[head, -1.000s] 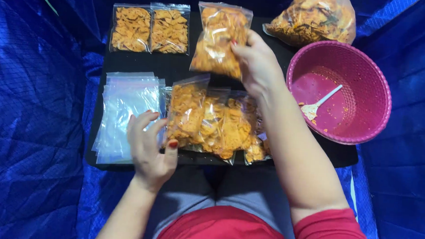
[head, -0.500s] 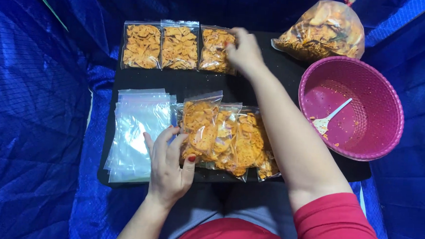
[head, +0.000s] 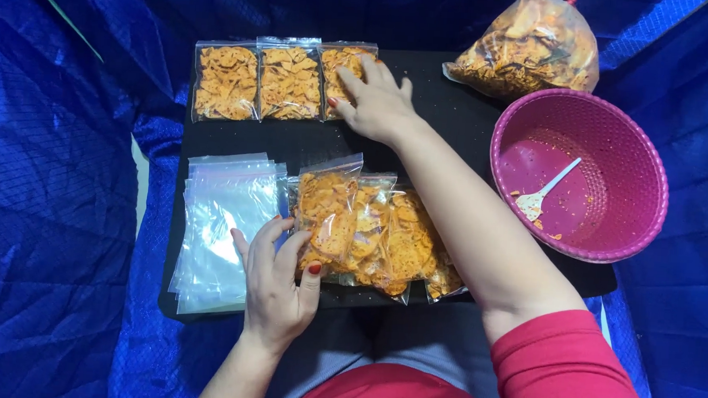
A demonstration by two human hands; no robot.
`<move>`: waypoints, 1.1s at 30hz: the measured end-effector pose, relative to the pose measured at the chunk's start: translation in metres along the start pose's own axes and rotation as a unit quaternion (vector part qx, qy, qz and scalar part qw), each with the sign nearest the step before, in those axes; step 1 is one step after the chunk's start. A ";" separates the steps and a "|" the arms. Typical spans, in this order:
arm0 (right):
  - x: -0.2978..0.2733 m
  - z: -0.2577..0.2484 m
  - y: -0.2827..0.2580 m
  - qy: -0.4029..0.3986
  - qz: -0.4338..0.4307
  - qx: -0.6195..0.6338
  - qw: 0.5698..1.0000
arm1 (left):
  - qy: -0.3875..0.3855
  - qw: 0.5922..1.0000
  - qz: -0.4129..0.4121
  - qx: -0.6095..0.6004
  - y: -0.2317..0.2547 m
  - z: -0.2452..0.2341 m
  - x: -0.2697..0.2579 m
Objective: A person is manually sealing small zip-lock bags filled with snacks and arranging them neatly on a work surface.
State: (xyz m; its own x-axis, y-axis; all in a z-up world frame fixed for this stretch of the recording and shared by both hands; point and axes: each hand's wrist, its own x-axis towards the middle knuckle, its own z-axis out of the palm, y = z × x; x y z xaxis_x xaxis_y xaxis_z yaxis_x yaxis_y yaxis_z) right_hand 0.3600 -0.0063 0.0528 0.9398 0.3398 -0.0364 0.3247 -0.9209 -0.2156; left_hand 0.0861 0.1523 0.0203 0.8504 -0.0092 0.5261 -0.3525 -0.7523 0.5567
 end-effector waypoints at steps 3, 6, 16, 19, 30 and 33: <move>0.004 -0.003 -0.008 0.006 -0.013 0.021 1.000 | 0.005 1.000 -0.004 -0.010 0.002 0.000 0.001; 0.004 -0.005 -0.015 -0.015 -0.021 0.006 1.000 | 0.003 1.000 -0.009 -0.007 0.004 -0.001 0.002; 0.008 -0.001 -0.021 -0.029 0.001 0.019 0.999 | 0.011 1.000 -0.003 -0.009 0.004 0.000 0.001; -0.001 -0.017 -0.018 -0.038 0.005 0.066 0.997 | 0.008 1.000 -0.012 0.004 0.005 0.000 0.001; -0.235 -0.104 0.014 0.254 -0.141 0.237 0.927 | 0.120 0.988 0.083 -0.047 0.016 -0.010 -0.006; -0.290 -0.088 0.024 0.202 0.020 0.346 0.916 | 0.150 0.984 0.096 -0.030 0.007 -0.006 -0.018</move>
State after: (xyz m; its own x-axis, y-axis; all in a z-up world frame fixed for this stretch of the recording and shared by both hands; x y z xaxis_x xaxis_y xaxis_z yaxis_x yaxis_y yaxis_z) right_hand 0.1045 -0.1439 0.1443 0.9577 0.0810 0.2761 0.2748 -0.5416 -0.7944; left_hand 0.0656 0.1512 0.0190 0.6162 0.0543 0.7857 -0.5251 -0.7152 0.4613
